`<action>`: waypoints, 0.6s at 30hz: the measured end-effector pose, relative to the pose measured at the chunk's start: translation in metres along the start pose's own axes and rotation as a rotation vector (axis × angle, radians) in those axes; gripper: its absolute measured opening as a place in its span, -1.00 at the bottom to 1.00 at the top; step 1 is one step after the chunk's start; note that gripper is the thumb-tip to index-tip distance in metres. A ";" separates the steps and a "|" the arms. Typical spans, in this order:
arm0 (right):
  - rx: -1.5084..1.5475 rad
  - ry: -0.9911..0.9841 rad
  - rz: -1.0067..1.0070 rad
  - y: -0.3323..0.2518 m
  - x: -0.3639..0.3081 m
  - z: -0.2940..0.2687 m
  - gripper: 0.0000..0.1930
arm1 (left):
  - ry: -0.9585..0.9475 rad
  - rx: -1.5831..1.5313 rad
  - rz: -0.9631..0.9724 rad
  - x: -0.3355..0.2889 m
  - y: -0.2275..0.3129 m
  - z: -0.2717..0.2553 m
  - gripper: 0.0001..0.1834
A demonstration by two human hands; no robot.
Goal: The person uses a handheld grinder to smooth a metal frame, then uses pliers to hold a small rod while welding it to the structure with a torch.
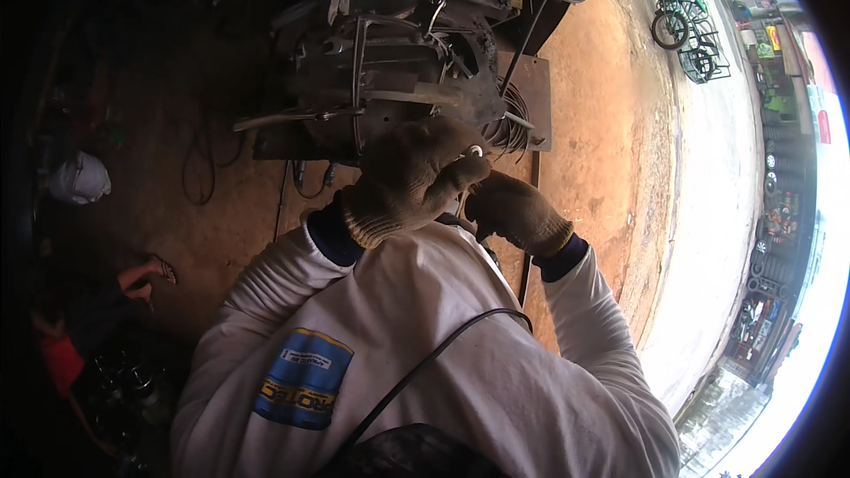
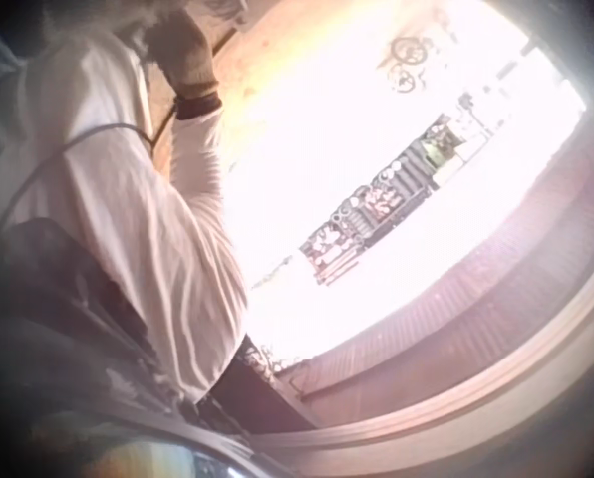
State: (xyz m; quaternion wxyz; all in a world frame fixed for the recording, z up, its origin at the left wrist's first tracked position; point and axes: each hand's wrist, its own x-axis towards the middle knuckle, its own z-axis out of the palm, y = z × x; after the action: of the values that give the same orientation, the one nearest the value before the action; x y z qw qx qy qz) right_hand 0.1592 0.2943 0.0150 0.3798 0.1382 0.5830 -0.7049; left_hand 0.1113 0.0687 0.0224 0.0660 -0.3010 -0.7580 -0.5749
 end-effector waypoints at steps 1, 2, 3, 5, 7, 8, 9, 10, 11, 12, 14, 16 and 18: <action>-0.085 0.012 0.015 -0.009 -0.006 -0.001 -0.71 | -0.017 -0.031 0.019 0.002 0.005 -0.001 -0.76; -0.169 0.024 0.030 -0.020 -0.012 -0.002 -0.71 | -0.035 -0.063 0.039 0.003 0.012 0.000 -0.76; -0.257 0.037 0.039 -0.032 -0.020 -0.002 -0.72 | -0.052 -0.091 0.065 0.004 0.018 0.002 -0.76; -0.446 0.126 0.031 -0.058 -0.031 0.003 -0.74 | -0.015 -0.100 0.216 0.003 0.023 0.004 -0.74; -0.547 0.155 -0.142 -0.070 -0.045 -0.007 -0.74 | -0.021 -0.098 0.310 0.005 0.032 0.000 -0.68; -0.587 0.205 -0.131 -0.081 -0.049 -0.006 -0.71 | -0.047 -0.058 0.348 0.004 0.028 -0.002 -0.60; -0.607 0.252 -0.196 -0.084 -0.053 -0.013 -0.72 | -0.041 -0.177 0.211 0.002 0.024 0.002 -0.57; -0.896 0.235 -0.380 -0.096 -0.050 -0.012 -0.72 | -0.028 -0.279 0.059 -0.004 0.023 0.005 -0.54; -1.182 0.210 -0.569 -0.112 -0.045 -0.007 -0.71 | -0.002 -0.331 -0.072 -0.003 0.019 0.009 -0.53; -1.303 0.265 -0.647 -0.119 -0.038 -0.002 -0.70 | 0.035 -0.392 -0.208 -0.004 0.014 0.013 -0.51; -1.483 0.198 -0.728 -0.142 -0.029 0.005 -0.74 | 0.082 -0.579 -0.445 0.000 0.004 0.019 -0.50; -1.673 0.143 -0.792 -0.154 -0.016 0.006 -0.79 | 0.227 -0.992 -0.716 0.012 0.012 0.023 -0.55; -1.727 0.081 -0.897 -0.163 -0.002 0.006 -0.79 | 0.359 -1.255 -0.788 0.032 0.015 0.031 -0.58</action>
State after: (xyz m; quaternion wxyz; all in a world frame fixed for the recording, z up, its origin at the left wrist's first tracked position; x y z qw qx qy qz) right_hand 0.0487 0.2942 0.1348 0.0262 -0.3986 0.9103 -0.1087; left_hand 0.1012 0.1118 0.0386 -0.2056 0.1089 -0.3180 -0.9191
